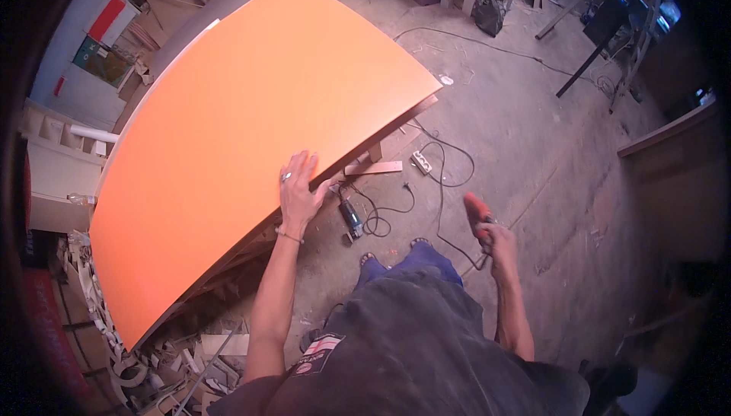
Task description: The person applies a laminate sheet to a wooden panel by hand and uses a hand plane to trim the excess material from the edges.
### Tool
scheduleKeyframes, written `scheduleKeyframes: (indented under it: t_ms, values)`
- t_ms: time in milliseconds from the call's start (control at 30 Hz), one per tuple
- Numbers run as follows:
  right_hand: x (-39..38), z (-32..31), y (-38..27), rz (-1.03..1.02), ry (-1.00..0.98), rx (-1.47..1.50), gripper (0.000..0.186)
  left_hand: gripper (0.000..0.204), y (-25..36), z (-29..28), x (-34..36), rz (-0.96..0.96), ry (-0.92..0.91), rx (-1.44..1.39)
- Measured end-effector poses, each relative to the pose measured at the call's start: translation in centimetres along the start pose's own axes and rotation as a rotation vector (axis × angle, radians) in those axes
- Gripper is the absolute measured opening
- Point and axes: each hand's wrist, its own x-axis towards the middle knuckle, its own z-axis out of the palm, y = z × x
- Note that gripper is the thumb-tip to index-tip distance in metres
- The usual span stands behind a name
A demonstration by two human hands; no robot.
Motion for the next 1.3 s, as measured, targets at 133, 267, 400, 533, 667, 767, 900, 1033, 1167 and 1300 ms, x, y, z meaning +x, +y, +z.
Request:
scheduleKeyframes:
  t_ms: [133, 267, 400, 533, 667, 767, 900, 1033, 1167, 1300]
  values:
    - [-2.2, -2.8, -1.0, 0.014, 0.232, 0.187, 0.013, 0.059, -2.9, 2.7, 2.4, 0.151, -0.092, 0.013]
    - [-4.1, -5.2, 0.3, 0.018, 0.315, 0.249, 0.016, 0.050, -2.3, 3.8, 5.0, 0.263, -0.103, -0.040]
    - [-3.4, -10.3, 2.7, -0.025, 0.444, 0.332, 0.025, 0.045, 0.2, 6.8, 8.2, 0.290, -0.148, -0.177]
    - [-0.8, -9.8, 3.2, 0.025, 0.454, 0.308, 0.029, 0.044, -1.6, 7.6, 7.0, 0.256, -0.029, -0.197]
    - [1.9, -11.1, 4.7, 0.054, 0.483, 0.256, 0.029, 0.045, -1.1, 7.0, 7.6, 0.257, -0.159, -0.141]
    - [3.8, -11.5, 6.3, 0.032, 0.421, 0.260, 0.027, 0.043, -0.8, 8.3, 7.3, 0.258, -0.178, -0.165]
    - [8.8, -17.4, 10.7, 0.176, 0.227, 0.245, 0.024, 0.036, -0.1, 8.2, 8.1, 0.257, -0.208, -0.163]
    - [16.2, -19.9, 14.5, 0.187, 0.186, -0.198, 0.025, 0.025, -3.1, 11.7, 7.3, 0.271, 0.025, -0.394]
    - [19.8, -24.0, 18.5, -0.144, -0.086, -0.561, 0.026, 0.031, -2.5, 11.9, 9.2, 0.351, 0.008, -0.379]
    - [20.2, -19.1, 16.3, 0.243, 0.319, -0.079, 0.027, 0.018, -1.1, 10.2, 9.0, 0.169, -0.271, -0.265]
